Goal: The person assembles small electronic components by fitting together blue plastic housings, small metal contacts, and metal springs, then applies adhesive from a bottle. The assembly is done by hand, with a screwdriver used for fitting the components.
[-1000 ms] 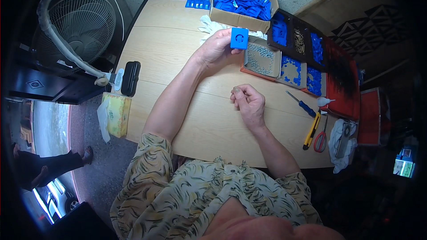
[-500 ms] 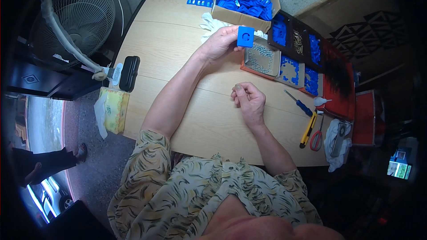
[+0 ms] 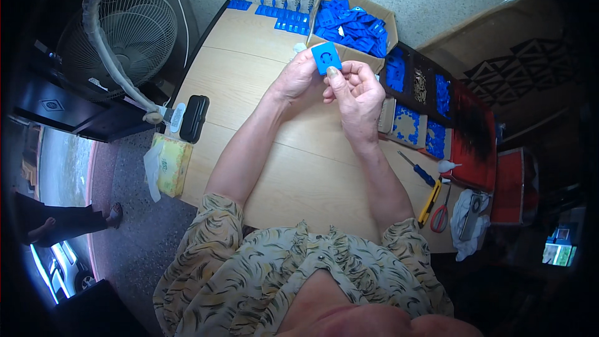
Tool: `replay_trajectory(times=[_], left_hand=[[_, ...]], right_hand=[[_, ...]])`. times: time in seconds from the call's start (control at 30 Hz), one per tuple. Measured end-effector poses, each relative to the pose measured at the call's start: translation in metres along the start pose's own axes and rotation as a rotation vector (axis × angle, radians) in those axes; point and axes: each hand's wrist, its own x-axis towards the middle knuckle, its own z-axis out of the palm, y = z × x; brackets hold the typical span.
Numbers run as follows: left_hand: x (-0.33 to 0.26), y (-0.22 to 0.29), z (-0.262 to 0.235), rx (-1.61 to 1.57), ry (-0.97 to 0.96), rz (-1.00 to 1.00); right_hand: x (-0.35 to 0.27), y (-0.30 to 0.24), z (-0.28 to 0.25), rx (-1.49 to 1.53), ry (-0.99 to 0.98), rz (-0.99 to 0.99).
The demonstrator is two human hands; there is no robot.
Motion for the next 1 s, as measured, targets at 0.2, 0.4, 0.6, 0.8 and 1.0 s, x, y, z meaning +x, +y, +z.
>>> replay_trajectory(times=[0.2, 0.4, 0.6, 0.8, 1.0], left_hand=[[-0.003, 0.004, 0.0, -0.039, 0.019, -0.013], [0.004, 0.014, 0.022, 0.136, 0.133, 0.036], [0.004, 0.025, 0.038, 0.026, 0.333, 0.023], [0.0, 0.032, 0.054, 0.103, 0.261, 0.118], [-0.002, 0.041, 0.055, 0.219, 0.334, 0.14]], right_hand=[[0.018, -0.002, 0.005, -0.015, 0.036, 0.021], [0.028, -0.003, -0.003, -0.046, 0.082, -0.12], [0.034, -0.005, -0.014, -0.285, 0.202, -0.498], [0.031, -0.001, -0.017, -0.401, 0.221, -0.615], [0.027, -0.01, -0.018, -0.296, 0.171, -0.425]])
